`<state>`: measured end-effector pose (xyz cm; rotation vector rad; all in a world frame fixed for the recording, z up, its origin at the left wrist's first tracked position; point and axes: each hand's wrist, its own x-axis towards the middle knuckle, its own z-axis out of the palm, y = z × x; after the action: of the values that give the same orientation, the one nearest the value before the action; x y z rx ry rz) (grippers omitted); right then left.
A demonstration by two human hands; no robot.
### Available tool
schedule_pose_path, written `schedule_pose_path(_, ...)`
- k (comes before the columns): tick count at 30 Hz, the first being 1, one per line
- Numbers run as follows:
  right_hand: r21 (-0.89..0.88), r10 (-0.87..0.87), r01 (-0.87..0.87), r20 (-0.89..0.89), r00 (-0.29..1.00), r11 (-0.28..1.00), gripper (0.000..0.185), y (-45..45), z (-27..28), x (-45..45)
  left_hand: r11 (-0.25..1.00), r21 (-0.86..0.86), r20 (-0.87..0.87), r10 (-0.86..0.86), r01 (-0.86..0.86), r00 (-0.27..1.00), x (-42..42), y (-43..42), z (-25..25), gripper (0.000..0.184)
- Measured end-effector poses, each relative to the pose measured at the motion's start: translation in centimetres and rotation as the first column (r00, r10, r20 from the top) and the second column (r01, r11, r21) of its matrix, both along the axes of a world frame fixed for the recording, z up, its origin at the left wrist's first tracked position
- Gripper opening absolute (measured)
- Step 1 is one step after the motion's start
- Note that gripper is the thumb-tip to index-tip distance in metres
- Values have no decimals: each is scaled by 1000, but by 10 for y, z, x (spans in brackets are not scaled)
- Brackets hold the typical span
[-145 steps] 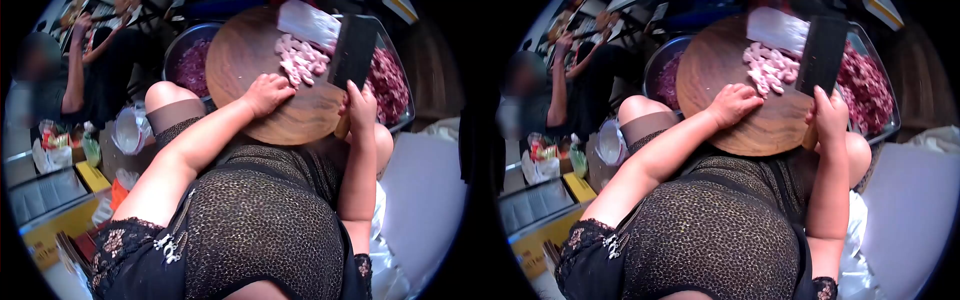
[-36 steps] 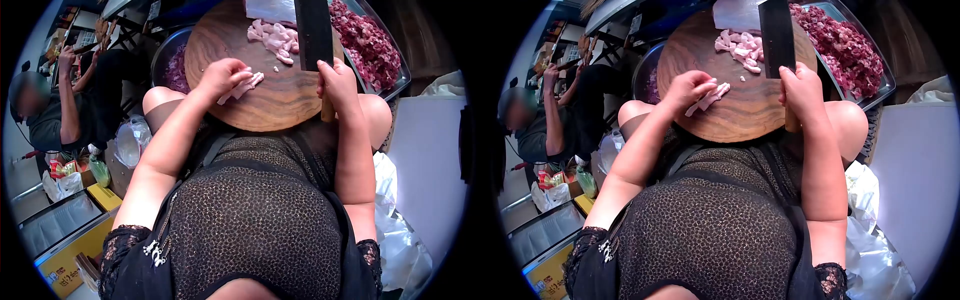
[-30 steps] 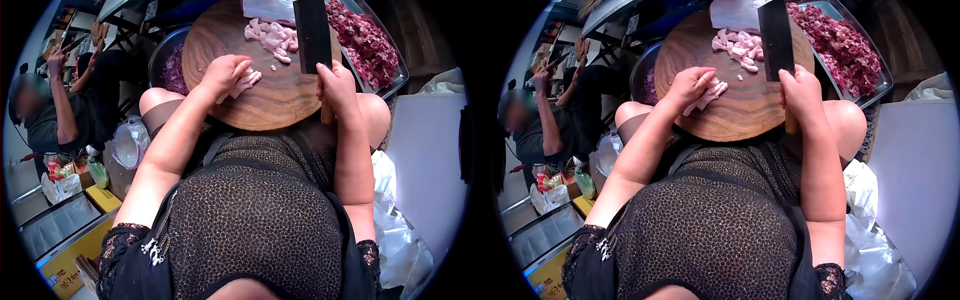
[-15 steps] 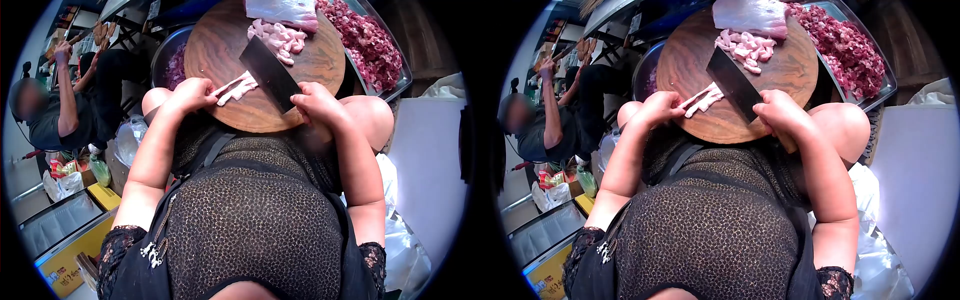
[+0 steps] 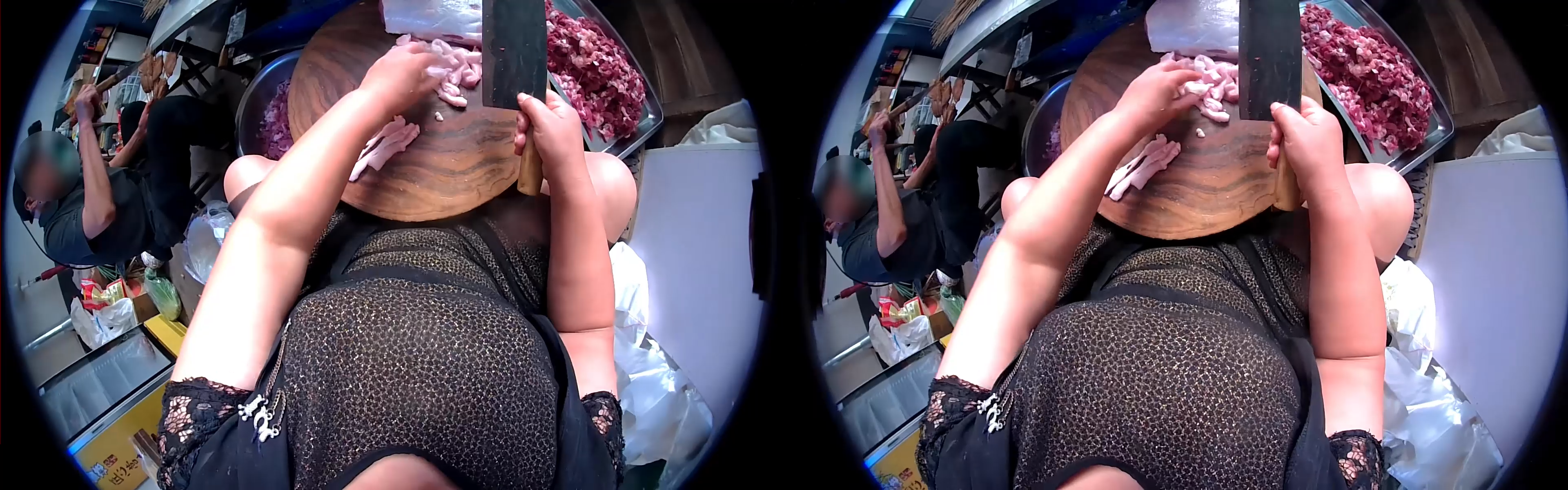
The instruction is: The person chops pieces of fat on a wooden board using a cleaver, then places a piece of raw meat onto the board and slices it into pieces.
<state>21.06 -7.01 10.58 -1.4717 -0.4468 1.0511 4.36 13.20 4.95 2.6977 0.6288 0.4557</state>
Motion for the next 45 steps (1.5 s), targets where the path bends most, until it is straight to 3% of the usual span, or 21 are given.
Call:
schedule_pose_path(1, 0, -8, 8, -17, 1000, 1000, 16, 1, 1, 1, 995, 82, -14, -52, 53, 999, 9, 5, -1, 22)
schedule_pose_path(4, 8, -2, 3, -31, 1000, 1000, 15, 2, 1, -1, 999, -24, -149, -50, 47, 988, 17, 13, 10, 23)
schedule_pose_path(6, -28, 25, -25, -27, 999, 999, 16, 3, 3, -3, 868, -443, -182, 159, -225, 970, 13, 14, 20, 23)
schedule_pose_path(7, -30, 26, -27, -32, 999, 999, 16, 3, 3, -3, 848, -478, -106, 203, -229, 973, 6, 21, 12, 16)
schedule_pose_path(8, -31, 54, -54, -16, 998, 998, 17, 2, 3, -3, 805, -568, -30, 190, -173, 981, -3, 27, 13, 13)
schedule_pose_path(10, -22, 96, -95, 8, 995, 995, 19, 3, 5, -5, 518, -849, 82, 332, -109, 940, -18, 20, 35, 12)
schedule_pose_path(14, -36, 121, -120, 16, 993, 992, 20, 1, 6, -10, 462, -887, 119, 212, 8, 970, -68, 25, 59, 14)
schedule_pose_path(16, -47, 132, -131, 16, 991, 990, 21, -1, 6, -12, 530, -828, -63, 234, -182, 970, -90, 31, 61, 20)
schedule_pose_path(18, -58, 165, -162, 61, 984, 985, 20, -1, 3, -12, 746, -494, -142, 437, -446, 888, -95, 28, 37, 24)
schedule_pose_path(19, -51, 167, -164, 63, 984, 985, 20, 1, 3, -12, 836, -398, -107, 368, -379, 924, -91, 31, 26, 28)
schedule_pose_path(20, -52, 171, -167, 84, 982, 985, 20, 1, 2, -13, 963, -95, 3, 252, -251, 968, -86, 28, 13, 30)
schedule_pose_path(22, -57, 173, -167, 105, 979, 984, 19, 1, 0, -15, 987, -79, 49, 142, -137, 989, -55, 7, 16, 34)
schedule_pose_path(25, -51, 159, -154, 121, 980, 987, 18, 3, 0, -15, 961, -68, -159, 254, -268, 954, -24, 3, -7, 30)
schedule_pose_path(26, -59, 147, -141, 115, 982, 988, 18, 3, 1, -16, 961, 15, -108, 275, -275, 955, -20, 7, -19, 24)
schedule_pose_path(28, -67, 128, -121, 113, 985, 990, 18, 3, 3, -14, 945, -156, -245, 244, -287, 938, -19, 5, 9, 24)
schedule_pose_path(30, -53, 105, -100, 94, 990, 994, 18, -2, 1, -14, 950, -164, -333, 199, -264, 922, -33, 7, 31, 28)
schedule_pose_path(34, -58, 117, -111, 99, 988, 992, 17, -6, 4, -13, 881, -309, -337, 250, -358, 908, -99, -1, 57, 24)
schedule_pose_path(37, -52, 144, -140, 91, 985, 989, 16, -6, 1, -11, 703, -500, -412, 321, -506, 853, -144, -12, 49, 21)
schedule_pose_path(41, -67, 175, -167, 144, 974, 984, 17, -5, -1, -12, 912, -175, -553, 221, -371, 803, -155, -22, 55, 42)
schedule_pose_path(42, -79, 187, -176, 172, 967, 981, 17, -6, -2, -12, 939, -85, -370, 280, -333, 886, -152, -25, 51, 40)
schedule_pose_path(45, -77, 169, -158, 160, 973, 984, 18, -5, -1, -15, 964, -117, -230, 207, -238, 951, -117, -13, 33, 31)
